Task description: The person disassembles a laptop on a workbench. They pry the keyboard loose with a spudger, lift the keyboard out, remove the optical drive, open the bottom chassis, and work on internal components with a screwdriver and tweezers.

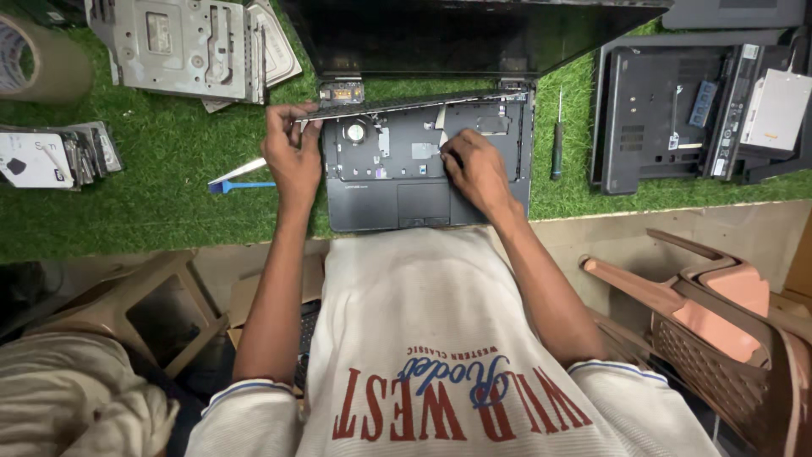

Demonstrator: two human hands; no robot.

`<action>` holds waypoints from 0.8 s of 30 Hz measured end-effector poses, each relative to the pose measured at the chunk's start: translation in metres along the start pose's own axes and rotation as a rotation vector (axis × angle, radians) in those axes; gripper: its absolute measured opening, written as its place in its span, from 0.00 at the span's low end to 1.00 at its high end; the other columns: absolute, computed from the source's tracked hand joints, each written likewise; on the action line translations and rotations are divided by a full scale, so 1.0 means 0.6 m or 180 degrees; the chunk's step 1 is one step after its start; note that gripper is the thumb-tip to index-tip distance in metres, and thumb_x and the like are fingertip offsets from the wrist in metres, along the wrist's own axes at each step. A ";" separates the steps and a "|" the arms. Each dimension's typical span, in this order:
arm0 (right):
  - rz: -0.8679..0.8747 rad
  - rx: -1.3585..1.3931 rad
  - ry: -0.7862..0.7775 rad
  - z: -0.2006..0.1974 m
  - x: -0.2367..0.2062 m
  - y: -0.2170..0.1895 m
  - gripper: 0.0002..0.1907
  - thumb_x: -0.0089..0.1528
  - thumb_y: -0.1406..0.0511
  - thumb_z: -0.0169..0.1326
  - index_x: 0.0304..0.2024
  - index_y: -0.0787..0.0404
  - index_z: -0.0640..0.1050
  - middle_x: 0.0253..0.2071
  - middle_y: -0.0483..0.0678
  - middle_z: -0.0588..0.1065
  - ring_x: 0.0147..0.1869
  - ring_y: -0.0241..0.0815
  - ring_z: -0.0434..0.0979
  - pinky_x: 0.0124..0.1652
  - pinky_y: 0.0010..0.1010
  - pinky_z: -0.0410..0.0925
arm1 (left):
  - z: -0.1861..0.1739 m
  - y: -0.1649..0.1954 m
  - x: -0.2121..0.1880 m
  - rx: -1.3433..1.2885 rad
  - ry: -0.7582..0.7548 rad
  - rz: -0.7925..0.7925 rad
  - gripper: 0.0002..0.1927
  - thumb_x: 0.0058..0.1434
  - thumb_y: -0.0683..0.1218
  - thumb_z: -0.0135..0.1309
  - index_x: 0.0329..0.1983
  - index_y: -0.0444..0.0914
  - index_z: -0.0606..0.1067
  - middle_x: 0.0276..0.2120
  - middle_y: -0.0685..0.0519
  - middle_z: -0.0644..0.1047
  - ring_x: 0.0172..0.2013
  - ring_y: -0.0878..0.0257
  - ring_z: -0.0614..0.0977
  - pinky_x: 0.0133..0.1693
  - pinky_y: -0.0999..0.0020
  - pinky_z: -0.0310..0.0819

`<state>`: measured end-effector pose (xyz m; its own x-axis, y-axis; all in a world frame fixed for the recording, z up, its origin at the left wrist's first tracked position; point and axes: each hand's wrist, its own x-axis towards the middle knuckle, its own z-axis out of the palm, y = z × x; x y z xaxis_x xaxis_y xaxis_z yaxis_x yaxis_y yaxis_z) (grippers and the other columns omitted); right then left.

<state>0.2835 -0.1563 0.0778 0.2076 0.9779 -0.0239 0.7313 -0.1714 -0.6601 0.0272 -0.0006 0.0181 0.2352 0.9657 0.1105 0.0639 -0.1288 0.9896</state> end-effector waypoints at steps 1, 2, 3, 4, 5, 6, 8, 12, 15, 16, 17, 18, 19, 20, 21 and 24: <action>0.0027 -0.0014 -0.0013 0.001 0.001 0.000 0.04 0.62 0.70 0.58 0.40 0.64 0.79 0.41 0.56 0.75 0.47 0.59 0.76 0.46 0.44 0.70 | -0.001 -0.001 0.000 -0.0095 -0.0021 0.0088 0.11 0.70 0.32 0.57 0.47 0.33 0.66 0.50 0.44 0.81 0.49 0.68 0.80 0.48 0.74 0.74; -0.0001 -0.0058 -0.0060 0.001 0.002 0.000 0.04 0.62 0.70 0.58 0.40 0.65 0.79 0.41 0.56 0.75 0.47 0.59 0.76 0.46 0.44 0.70 | -0.001 -0.001 0.000 -0.0004 0.0009 -0.0019 0.11 0.70 0.32 0.57 0.47 0.33 0.67 0.49 0.44 0.81 0.45 0.68 0.78 0.46 0.74 0.73; -0.0030 -0.0103 -0.0107 0.000 0.004 0.001 0.04 0.62 0.70 0.58 0.40 0.65 0.78 0.41 0.56 0.75 0.47 0.60 0.76 0.46 0.45 0.69 | -0.001 -0.002 0.000 0.0087 0.0039 -0.0124 0.11 0.69 0.32 0.58 0.46 0.33 0.67 0.49 0.44 0.82 0.42 0.68 0.76 0.44 0.74 0.71; -0.0054 -0.0148 -0.0158 -0.001 0.006 0.003 0.05 0.62 0.70 0.58 0.40 0.65 0.78 0.41 0.56 0.75 0.47 0.60 0.76 0.46 0.45 0.69 | -0.001 -0.001 0.000 0.0177 0.0066 -0.0236 0.11 0.69 0.33 0.58 0.45 0.33 0.67 0.48 0.44 0.83 0.39 0.67 0.74 0.42 0.74 0.70; -0.0050 -0.0186 -0.0265 -0.003 0.008 0.004 0.06 0.61 0.70 0.59 0.40 0.66 0.78 0.41 0.57 0.75 0.47 0.61 0.76 0.46 0.46 0.69 | -0.001 -0.001 -0.001 0.0118 0.0038 -0.0166 0.11 0.68 0.32 0.57 0.46 0.33 0.67 0.48 0.44 0.82 0.43 0.66 0.77 0.44 0.73 0.72; -0.0054 -0.0223 -0.0369 -0.006 0.013 0.006 0.08 0.60 0.70 0.60 0.40 0.67 0.77 0.41 0.58 0.74 0.46 0.62 0.75 0.46 0.46 0.69 | -0.001 -0.001 -0.001 0.0059 0.0015 -0.0088 0.11 0.68 0.32 0.57 0.46 0.33 0.67 0.49 0.44 0.82 0.47 0.65 0.79 0.47 0.73 0.74; -0.0100 -0.0243 -0.0530 -0.010 0.023 0.011 0.10 0.58 0.70 0.61 0.40 0.67 0.76 0.41 0.59 0.74 0.46 0.63 0.75 0.46 0.47 0.69 | -0.001 0.001 0.001 -0.0071 -0.0015 0.0009 0.11 0.68 0.31 0.55 0.46 0.33 0.66 0.49 0.43 0.81 0.52 0.63 0.82 0.51 0.72 0.76; -0.0116 -0.0252 -0.0781 -0.010 0.036 0.021 0.10 0.57 0.72 0.60 0.40 0.68 0.76 0.42 0.59 0.74 0.47 0.64 0.75 0.45 0.47 0.69 | -0.003 0.003 0.001 0.0063 0.0012 -0.0173 0.11 0.69 0.30 0.56 0.46 0.32 0.67 0.49 0.43 0.82 0.43 0.64 0.75 0.46 0.72 0.72; -0.0170 -0.0417 -0.0768 0.001 0.030 0.026 0.09 0.55 0.74 0.59 0.39 0.68 0.76 0.42 0.60 0.74 0.46 0.64 0.75 0.45 0.47 0.68 | -0.004 0.003 0.002 0.0074 0.0006 -0.0134 0.12 0.67 0.30 0.56 0.46 0.32 0.66 0.49 0.43 0.81 0.47 0.63 0.79 0.48 0.72 0.74; -0.0207 -0.0498 -0.0736 0.004 0.026 0.028 0.09 0.54 0.76 0.58 0.38 0.68 0.77 0.42 0.60 0.74 0.46 0.64 0.75 0.44 0.47 0.68 | -0.001 0.002 0.002 -0.0001 -0.0006 -0.0069 0.12 0.67 0.30 0.55 0.46 0.32 0.66 0.49 0.43 0.80 0.51 0.62 0.82 0.51 0.72 0.76; -0.0189 -0.0347 -0.0643 0.005 0.021 0.032 0.08 0.55 0.75 0.58 0.38 0.67 0.77 0.41 0.59 0.75 0.46 0.63 0.76 0.45 0.46 0.69 | 0.000 0.001 0.001 -0.0033 -0.0014 -0.0062 0.12 0.67 0.29 0.55 0.46 0.32 0.66 0.49 0.43 0.80 0.51 0.62 0.82 0.51 0.72 0.76; -0.0181 -0.0188 -0.0548 0.006 0.018 0.036 0.07 0.56 0.75 0.58 0.37 0.67 0.78 0.41 0.58 0.75 0.45 0.61 0.76 0.45 0.45 0.69 | 0.002 0.001 0.002 -0.0054 -0.0016 -0.0048 0.12 0.67 0.29 0.55 0.47 0.32 0.66 0.49 0.43 0.80 0.51 0.62 0.82 0.52 0.72 0.76; -0.0169 -0.0022 -0.0453 0.007 0.014 0.040 0.06 0.56 0.75 0.58 0.37 0.66 0.78 0.40 0.57 0.75 0.45 0.59 0.77 0.46 0.43 0.70 | 0.001 0.001 0.002 -0.0069 -0.0022 -0.0036 0.12 0.67 0.29 0.55 0.47 0.32 0.66 0.49 0.43 0.80 0.51 0.62 0.82 0.52 0.72 0.75; 0.0069 0.0138 -0.0238 0.007 0.008 0.043 0.05 0.57 0.75 0.58 0.36 0.66 0.79 0.39 0.55 0.76 0.44 0.57 0.77 0.45 0.41 0.70 | 0.001 0.001 0.000 -0.0133 -0.0030 -0.0022 0.12 0.67 0.29 0.55 0.47 0.32 0.66 0.50 0.43 0.80 0.52 0.61 0.82 0.53 0.72 0.75; 0.0290 0.0285 -0.0016 0.005 0.004 0.048 0.04 0.58 0.74 0.58 0.36 0.65 0.80 0.39 0.54 0.78 0.43 0.54 0.78 0.44 0.40 0.70 | 0.003 0.001 0.000 -0.0208 -0.0028 0.0007 0.12 0.67 0.29 0.55 0.47 0.32 0.66 0.50 0.43 0.79 0.53 0.61 0.82 0.53 0.72 0.76; 0.0642 0.0472 0.0320 0.012 0.004 0.051 0.05 0.59 0.71 0.62 0.37 0.65 0.81 0.38 0.52 0.78 0.40 0.48 0.78 0.41 0.36 0.71 | -0.001 0.003 -0.002 -0.0016 0.0011 -0.0133 0.12 0.67 0.30 0.56 0.47 0.32 0.67 0.49 0.43 0.81 0.49 0.63 0.81 0.49 0.73 0.74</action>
<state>0.3017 -0.1586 0.0519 0.4083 0.9077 -0.0964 0.5670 -0.3350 -0.7525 0.0263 -0.0020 0.0199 0.2290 0.9710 0.0693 0.0687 -0.0871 0.9938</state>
